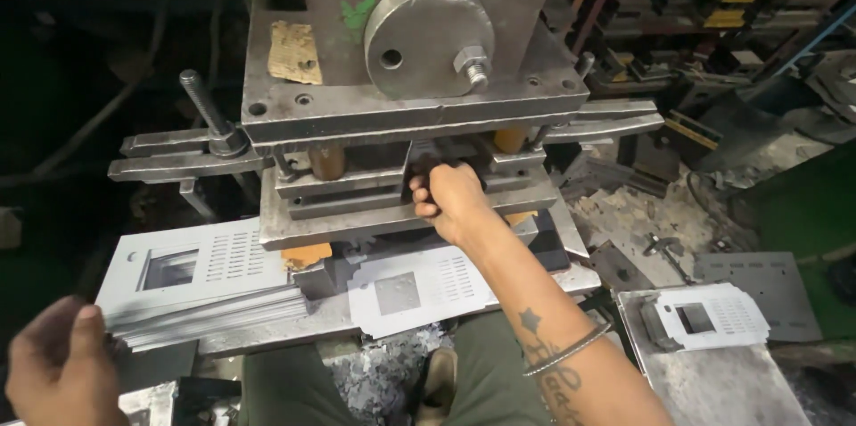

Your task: Operating a manual industrial press to stamp and shape metal sheets.

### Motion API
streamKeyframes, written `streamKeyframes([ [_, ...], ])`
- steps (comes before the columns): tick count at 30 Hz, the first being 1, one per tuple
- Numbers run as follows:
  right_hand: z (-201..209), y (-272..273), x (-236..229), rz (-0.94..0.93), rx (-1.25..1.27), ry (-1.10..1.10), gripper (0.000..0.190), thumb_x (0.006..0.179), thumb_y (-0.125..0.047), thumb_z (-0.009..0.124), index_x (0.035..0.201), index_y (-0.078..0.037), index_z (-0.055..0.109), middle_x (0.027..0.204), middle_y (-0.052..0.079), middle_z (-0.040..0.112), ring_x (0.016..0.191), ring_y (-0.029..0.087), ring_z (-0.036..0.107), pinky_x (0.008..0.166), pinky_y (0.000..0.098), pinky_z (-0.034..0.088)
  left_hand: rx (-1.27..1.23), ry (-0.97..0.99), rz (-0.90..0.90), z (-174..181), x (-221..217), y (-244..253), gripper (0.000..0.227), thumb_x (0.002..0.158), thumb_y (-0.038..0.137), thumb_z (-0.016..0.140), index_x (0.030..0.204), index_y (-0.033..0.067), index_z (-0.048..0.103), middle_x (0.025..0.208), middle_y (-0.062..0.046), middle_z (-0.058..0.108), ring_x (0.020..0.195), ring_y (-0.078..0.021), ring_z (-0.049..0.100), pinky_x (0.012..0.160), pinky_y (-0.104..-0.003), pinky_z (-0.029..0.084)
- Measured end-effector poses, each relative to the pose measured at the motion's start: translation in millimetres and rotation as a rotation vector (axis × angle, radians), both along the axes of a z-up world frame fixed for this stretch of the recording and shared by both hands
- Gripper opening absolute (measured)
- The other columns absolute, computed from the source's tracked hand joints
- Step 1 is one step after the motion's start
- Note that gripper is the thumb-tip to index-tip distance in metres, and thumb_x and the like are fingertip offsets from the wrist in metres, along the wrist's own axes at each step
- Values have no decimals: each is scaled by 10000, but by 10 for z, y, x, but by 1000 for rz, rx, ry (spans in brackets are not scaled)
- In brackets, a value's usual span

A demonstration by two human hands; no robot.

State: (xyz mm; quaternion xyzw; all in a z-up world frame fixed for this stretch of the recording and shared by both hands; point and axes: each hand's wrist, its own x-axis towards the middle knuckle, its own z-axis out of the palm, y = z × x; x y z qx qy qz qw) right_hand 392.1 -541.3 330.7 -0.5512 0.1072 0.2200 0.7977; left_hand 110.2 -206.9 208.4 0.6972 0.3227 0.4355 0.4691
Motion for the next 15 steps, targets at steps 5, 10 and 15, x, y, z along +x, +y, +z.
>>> streamKeyframes([
  [5, -37, -24, -9, 1, -16, 9, 188, 873, 64, 390, 901, 19, 570, 756, 109, 572, 534, 128, 449, 393, 268, 292, -186, 216, 133, -233, 109, 433, 541, 1044, 256, 815, 1400, -63, 563, 1275, -238, 647, 1122, -261, 645, 921, -360, 517],
  [10, 26, -14, -9, -1, -16, 23, 180, 891, 59, 393, 934, 0, 558, 765, 106, 571, 538, 121, 450, 399, 266, 291, -604, 260, 120, -287, 214, 707, 464, 1068, 401, 697, 1384, 67, 628, 1146, -72, 683, 1053, -172, 671, 927, -312, 559],
  [15, 21, -19, -28, -18, 2, 48, 198, 889, 67, 371, 976, -16, 529, 771, 113, 576, 549, 134, 465, 409, 274, 306, -624, 218, 58, -1391, 60, 1631, 360, 1118, 491, 557, 1325, 202, 611, 969, 69, 609, 816, -73, 553, 771, -315, 478],
])
